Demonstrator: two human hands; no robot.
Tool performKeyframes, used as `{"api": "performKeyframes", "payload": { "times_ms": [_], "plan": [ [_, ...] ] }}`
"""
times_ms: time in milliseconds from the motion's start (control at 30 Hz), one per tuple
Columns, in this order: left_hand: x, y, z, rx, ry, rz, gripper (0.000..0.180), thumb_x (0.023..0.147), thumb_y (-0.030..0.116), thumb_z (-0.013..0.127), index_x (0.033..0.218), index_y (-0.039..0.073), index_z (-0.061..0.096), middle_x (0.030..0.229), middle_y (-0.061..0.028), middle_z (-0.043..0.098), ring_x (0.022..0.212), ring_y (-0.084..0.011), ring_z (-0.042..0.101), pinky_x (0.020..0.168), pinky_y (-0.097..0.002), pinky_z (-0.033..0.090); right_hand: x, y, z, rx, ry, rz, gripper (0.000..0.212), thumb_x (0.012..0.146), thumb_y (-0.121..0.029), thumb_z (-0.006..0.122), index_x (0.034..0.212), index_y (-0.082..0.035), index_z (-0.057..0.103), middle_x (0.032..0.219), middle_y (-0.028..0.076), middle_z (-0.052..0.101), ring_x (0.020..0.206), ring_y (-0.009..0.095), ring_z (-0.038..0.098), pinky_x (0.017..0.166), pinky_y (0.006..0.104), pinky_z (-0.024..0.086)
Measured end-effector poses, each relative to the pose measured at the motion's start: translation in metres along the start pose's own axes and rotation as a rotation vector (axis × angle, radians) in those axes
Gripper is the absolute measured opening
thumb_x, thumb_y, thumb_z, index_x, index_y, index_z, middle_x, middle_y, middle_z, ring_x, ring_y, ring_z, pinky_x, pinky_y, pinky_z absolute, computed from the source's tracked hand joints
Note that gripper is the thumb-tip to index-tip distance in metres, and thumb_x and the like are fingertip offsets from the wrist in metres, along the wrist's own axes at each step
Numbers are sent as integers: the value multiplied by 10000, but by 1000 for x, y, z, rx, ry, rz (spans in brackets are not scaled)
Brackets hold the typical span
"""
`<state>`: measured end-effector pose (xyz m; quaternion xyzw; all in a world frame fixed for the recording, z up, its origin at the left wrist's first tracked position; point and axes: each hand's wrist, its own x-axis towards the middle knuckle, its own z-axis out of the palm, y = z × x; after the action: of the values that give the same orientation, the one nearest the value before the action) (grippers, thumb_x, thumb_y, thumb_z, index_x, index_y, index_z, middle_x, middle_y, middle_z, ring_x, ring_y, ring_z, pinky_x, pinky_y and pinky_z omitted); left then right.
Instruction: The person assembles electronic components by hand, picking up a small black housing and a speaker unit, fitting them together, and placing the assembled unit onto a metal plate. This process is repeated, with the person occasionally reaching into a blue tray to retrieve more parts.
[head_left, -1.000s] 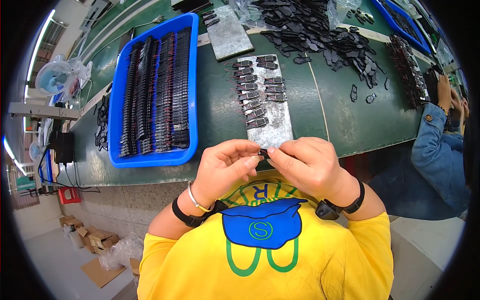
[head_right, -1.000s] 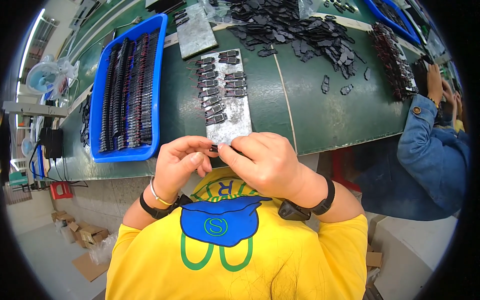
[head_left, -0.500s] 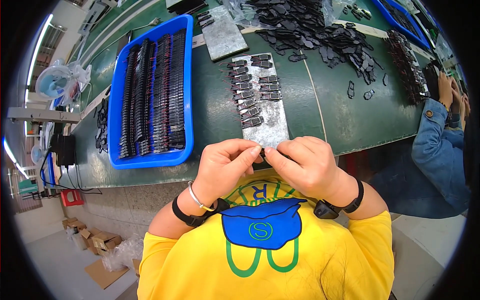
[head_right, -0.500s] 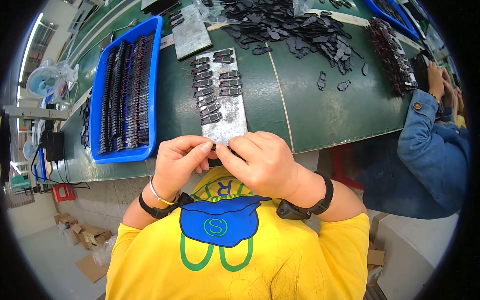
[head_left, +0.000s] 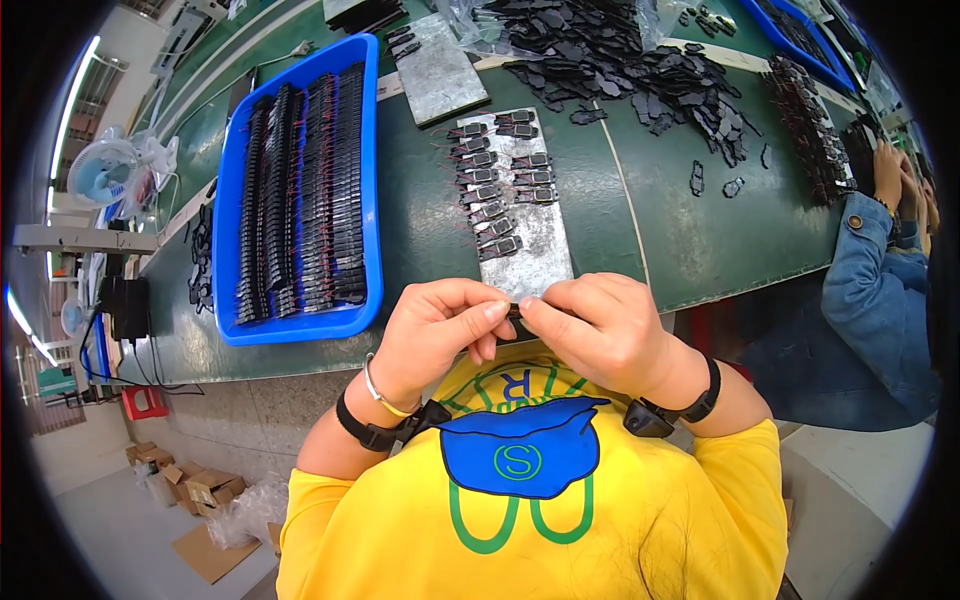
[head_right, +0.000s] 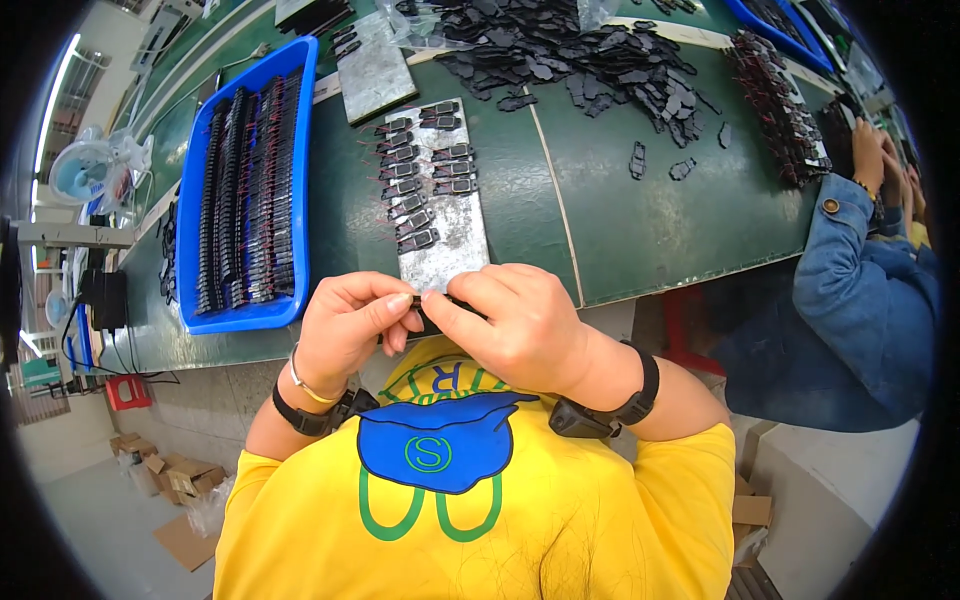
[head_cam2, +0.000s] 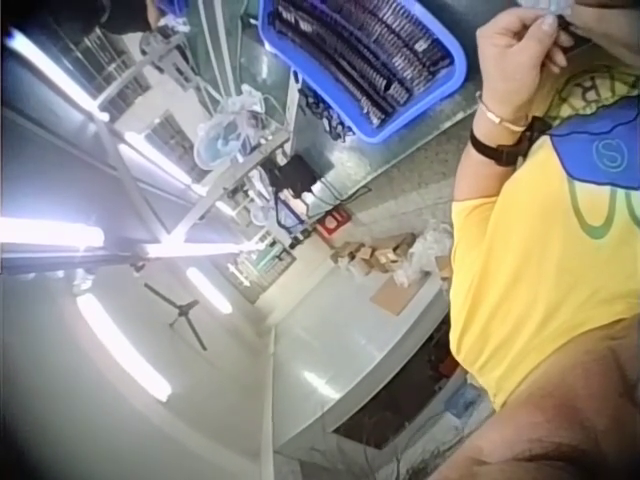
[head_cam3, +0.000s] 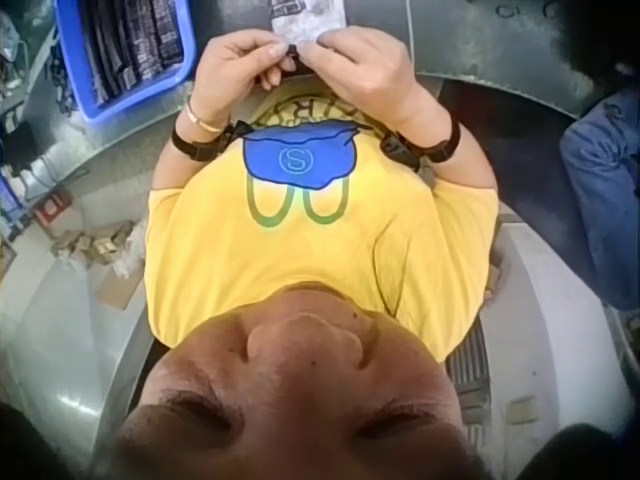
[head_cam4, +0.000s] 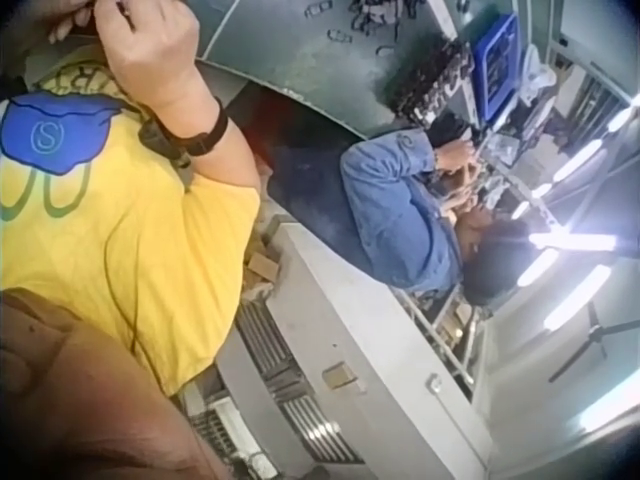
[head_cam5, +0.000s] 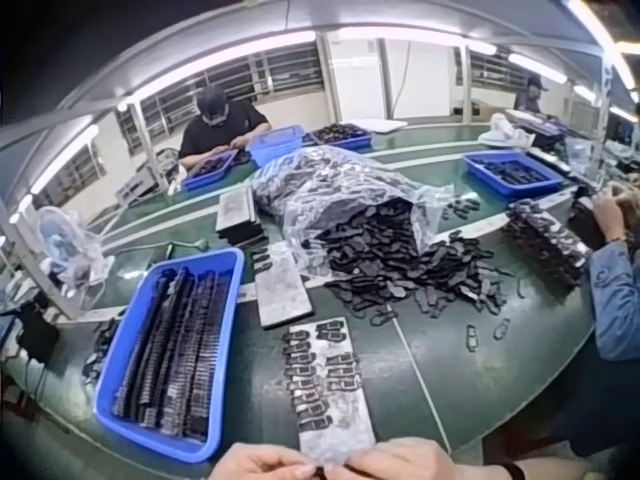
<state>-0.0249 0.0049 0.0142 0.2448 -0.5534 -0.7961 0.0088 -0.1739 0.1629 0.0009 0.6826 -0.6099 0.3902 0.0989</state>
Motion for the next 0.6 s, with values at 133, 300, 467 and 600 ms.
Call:
{"api": "performKeyframes", "payload": {
  "times_ms": [133,300,467,600],
  "plan": [
    [0,3,-3,-12,-23,-28,142,910,79,601,965,-41,656,787,-111,690,581,-95,606,514,-203,485,1,4,-10,95,-6,57,288,696,-120,701,966,-30,651,787,68,601,637,220,611,555,321,504],
    [-6,-5,-19,-35,6,17,127,898,61,607,950,-45,653,775,-130,687,553,-116,606,488,-216,483,-7,39,-57,-19,94,473,296,714,-85,780,962,7,646,803,132,629,628,265,603,566,318,502],
    [-5,-12,-19,-87,-36,96,115,892,47,608,939,-50,651,768,-153,684,535,-138,611,463,-226,485,-25,89,-83,-486,-36,810,298,779,-218,724,953,11,647,824,153,651,711,302,632,649,372,515],
    [-5,-11,-18,-81,-84,67,134,902,75,621,969,-34,662,796,-119,696,592,-100,618,526,-208,501,-15,108,-86,-620,-255,832,201,789,-188,661,865,-2,654,852,174,658,767,344,639,691,420,520]
  ]
}}
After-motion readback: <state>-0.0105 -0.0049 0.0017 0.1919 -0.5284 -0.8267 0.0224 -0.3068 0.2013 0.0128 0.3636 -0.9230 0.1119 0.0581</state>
